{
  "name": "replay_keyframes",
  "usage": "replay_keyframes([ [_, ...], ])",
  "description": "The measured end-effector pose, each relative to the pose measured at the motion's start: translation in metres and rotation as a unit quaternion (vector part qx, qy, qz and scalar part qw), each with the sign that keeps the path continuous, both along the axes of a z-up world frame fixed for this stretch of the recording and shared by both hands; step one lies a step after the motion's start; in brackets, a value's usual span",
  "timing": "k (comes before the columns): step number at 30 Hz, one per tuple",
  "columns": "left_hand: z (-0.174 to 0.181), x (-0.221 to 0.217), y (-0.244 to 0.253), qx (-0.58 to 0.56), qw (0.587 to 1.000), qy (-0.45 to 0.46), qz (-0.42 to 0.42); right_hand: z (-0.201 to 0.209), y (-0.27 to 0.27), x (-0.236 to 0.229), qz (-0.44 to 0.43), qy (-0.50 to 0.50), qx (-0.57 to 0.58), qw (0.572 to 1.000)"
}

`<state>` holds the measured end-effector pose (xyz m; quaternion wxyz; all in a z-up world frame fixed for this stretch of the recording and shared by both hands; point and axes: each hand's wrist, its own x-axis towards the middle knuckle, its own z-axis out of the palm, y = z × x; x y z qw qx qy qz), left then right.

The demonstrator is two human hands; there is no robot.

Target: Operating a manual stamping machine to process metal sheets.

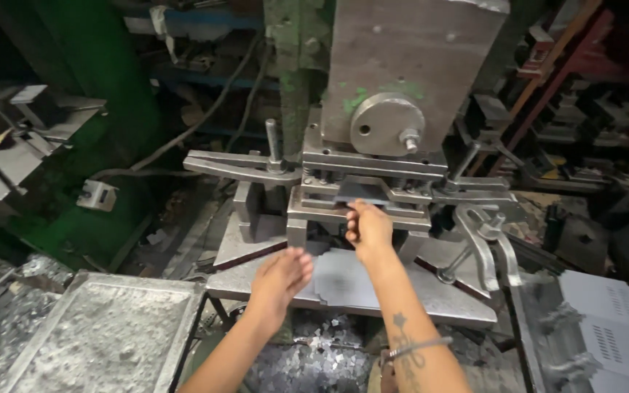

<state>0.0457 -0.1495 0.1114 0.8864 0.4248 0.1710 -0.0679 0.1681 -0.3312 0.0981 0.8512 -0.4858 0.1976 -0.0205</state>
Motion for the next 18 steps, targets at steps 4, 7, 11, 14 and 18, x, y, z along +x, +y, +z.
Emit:
replay_keyframes([
  [4, -0.024, -0.012, 0.032, 0.061, 0.993, 0.096, 0.021, 0.010, 0.008, 0.016, -0.019, 0.039, -0.022, 0.999],
  [7, -0.045, -0.015, 0.035, 0.074, 0.986, 0.144, 0.035, -0.004, 0.008, 0.017, -0.031, 0.029, -0.026, 0.999],
  [11, -0.028, -0.021, 0.020, 0.089, 0.986, 0.135, -0.032, 0.000, -0.002, 0.011, -0.077, 0.006, -0.041, 0.996],
  [14, -0.043, -0.019, 0.016, 0.068, 0.990, 0.114, -0.044, -0.002, 0.000, 0.013, -0.088, 0.008, -0.035, 0.995],
  [18, -0.040, -0.023, 0.020, 0.072, 0.987, 0.135, -0.044, 0.007, 0.009, 0.003, -0.095, 0.015, -0.043, 0.994],
])
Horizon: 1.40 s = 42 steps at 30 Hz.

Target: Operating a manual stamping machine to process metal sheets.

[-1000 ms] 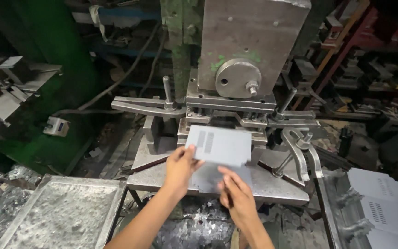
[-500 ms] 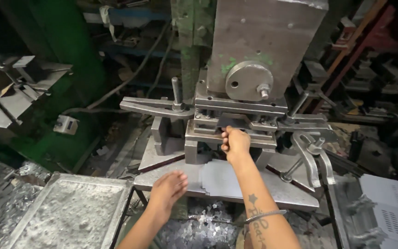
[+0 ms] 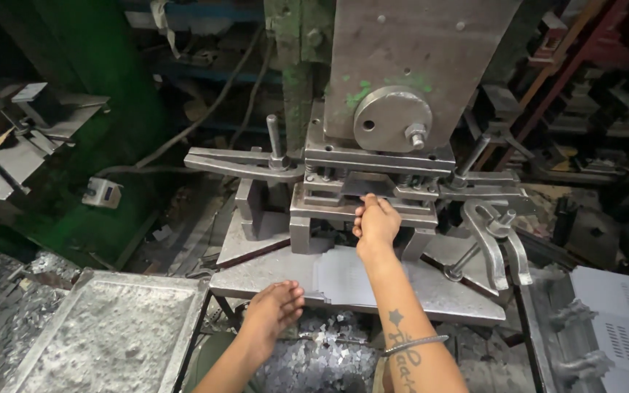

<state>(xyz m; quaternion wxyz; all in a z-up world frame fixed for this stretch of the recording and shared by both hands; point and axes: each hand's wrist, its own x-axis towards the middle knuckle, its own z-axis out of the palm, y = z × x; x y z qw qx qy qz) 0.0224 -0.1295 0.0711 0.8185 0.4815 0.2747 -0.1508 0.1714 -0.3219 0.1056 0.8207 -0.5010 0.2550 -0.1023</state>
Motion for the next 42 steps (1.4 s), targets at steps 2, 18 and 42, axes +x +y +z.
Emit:
replay_keyframes([
  [2, 0.002, -0.007, 0.004, 0.015, 1.000, 0.003, -0.010, 0.001, 0.000, -0.005, 0.005, -0.004, -0.012, 1.000],
  [18, -0.036, -0.032, 0.038, 0.019, 0.996, 0.079, 0.048, -0.008, -0.008, -0.003, 0.021, -0.022, -0.010, 0.999],
  [42, 0.023, -0.067, -0.025, -0.002, 0.976, -0.054, -0.211, -0.117, -0.048, -0.279, 0.131, -0.036, -0.093, 0.986],
])
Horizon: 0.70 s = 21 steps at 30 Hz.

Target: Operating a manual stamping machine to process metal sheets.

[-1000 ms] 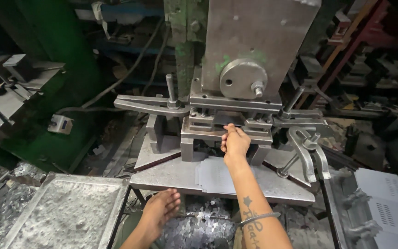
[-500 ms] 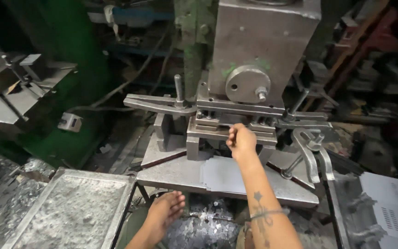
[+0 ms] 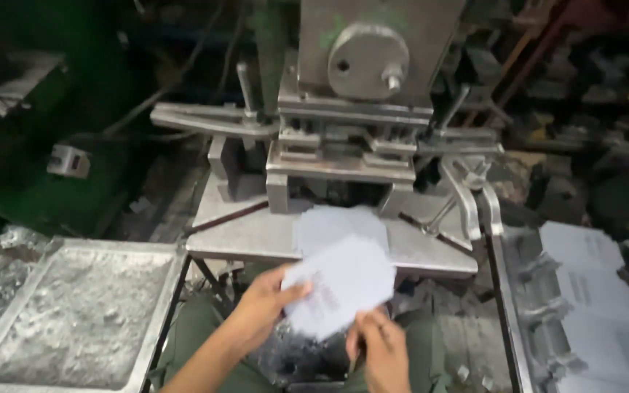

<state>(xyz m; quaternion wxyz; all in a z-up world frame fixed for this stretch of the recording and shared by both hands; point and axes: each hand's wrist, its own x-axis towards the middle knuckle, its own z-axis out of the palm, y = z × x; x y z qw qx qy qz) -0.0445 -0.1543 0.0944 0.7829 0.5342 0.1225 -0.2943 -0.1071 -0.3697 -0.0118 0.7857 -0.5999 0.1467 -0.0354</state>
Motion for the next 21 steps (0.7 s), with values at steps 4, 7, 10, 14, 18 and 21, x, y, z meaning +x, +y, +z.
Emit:
replay_keyframes([
  [4, 0.024, 0.009, -0.012, 0.131, 0.929, -0.337, 0.077, 0.083, 0.008, 0.015, -0.036, 0.072, 0.175, 0.981],
  [7, 0.047, 0.001, -0.002, 0.299, 0.681, -0.667, 0.032, 0.143, 0.018, 0.008, -0.028, 0.051, 0.265, 0.962],
  [10, 0.049, -0.004, 0.012, 0.371, 0.448, -0.812, -0.042, 0.144, 0.013, 0.007, -0.033, 0.007, 0.244, 0.969],
  [14, 0.039, -0.016, 0.022, 0.387, 0.530, -0.751, 0.069, 0.130, 0.013, 0.001, -0.026, -0.066, 0.192, 0.979],
  [18, 0.017, -0.025, 0.031, 0.183, 0.829, -0.516, 0.114, 0.133, 0.012, -0.008, -0.018, -0.109, 0.189, 0.976],
  [21, 0.036, -0.038, 0.024, -0.013, 0.958, -0.280, 0.066, 0.136, 0.012, -0.014, -0.019, -0.132, 0.147, 0.980],
])
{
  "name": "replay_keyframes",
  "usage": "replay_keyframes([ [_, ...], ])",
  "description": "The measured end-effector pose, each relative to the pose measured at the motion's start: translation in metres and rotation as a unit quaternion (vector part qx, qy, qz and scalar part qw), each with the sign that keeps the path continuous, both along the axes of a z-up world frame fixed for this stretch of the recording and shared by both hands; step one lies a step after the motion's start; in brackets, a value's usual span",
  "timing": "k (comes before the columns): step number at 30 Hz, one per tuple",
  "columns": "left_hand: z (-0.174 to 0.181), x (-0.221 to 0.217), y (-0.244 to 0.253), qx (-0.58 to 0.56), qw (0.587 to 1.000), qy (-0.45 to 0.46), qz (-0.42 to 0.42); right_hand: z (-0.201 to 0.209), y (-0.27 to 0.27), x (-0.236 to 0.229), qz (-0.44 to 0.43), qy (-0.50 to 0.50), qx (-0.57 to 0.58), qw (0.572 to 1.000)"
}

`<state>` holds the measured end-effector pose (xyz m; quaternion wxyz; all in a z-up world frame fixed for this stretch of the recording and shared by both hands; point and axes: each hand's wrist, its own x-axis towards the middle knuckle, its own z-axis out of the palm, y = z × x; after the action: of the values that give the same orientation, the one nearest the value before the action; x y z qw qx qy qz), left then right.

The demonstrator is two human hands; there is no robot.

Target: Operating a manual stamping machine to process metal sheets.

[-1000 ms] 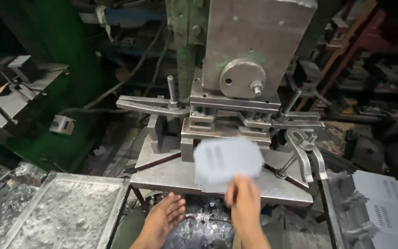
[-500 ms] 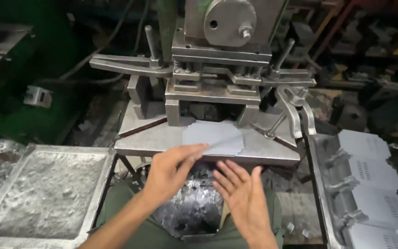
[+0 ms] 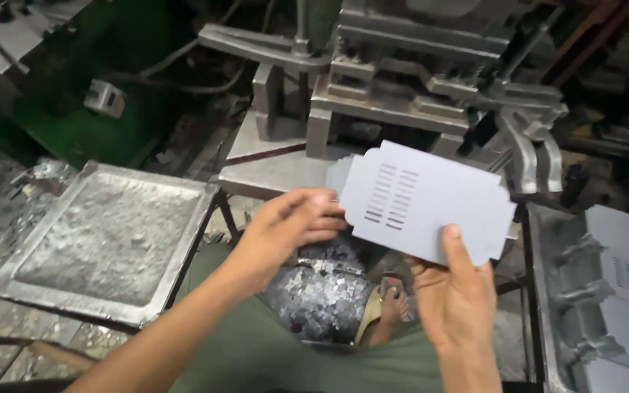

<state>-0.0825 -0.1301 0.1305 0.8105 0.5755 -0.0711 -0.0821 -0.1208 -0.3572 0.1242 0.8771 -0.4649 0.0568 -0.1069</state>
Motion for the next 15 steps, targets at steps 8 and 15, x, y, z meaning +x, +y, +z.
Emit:
replay_keyframes([
  [8, 0.018, 0.012, -0.024, -0.022, 0.999, 0.006, -0.031, 0.010, -0.003, 0.015, 0.009, -0.082, 0.003, 0.997],
  [15, 0.010, 0.018, -0.024, -0.029, 0.998, -0.029, -0.050, 0.011, -0.005, 0.023, -0.018, -0.049, 0.004, 0.999],
])
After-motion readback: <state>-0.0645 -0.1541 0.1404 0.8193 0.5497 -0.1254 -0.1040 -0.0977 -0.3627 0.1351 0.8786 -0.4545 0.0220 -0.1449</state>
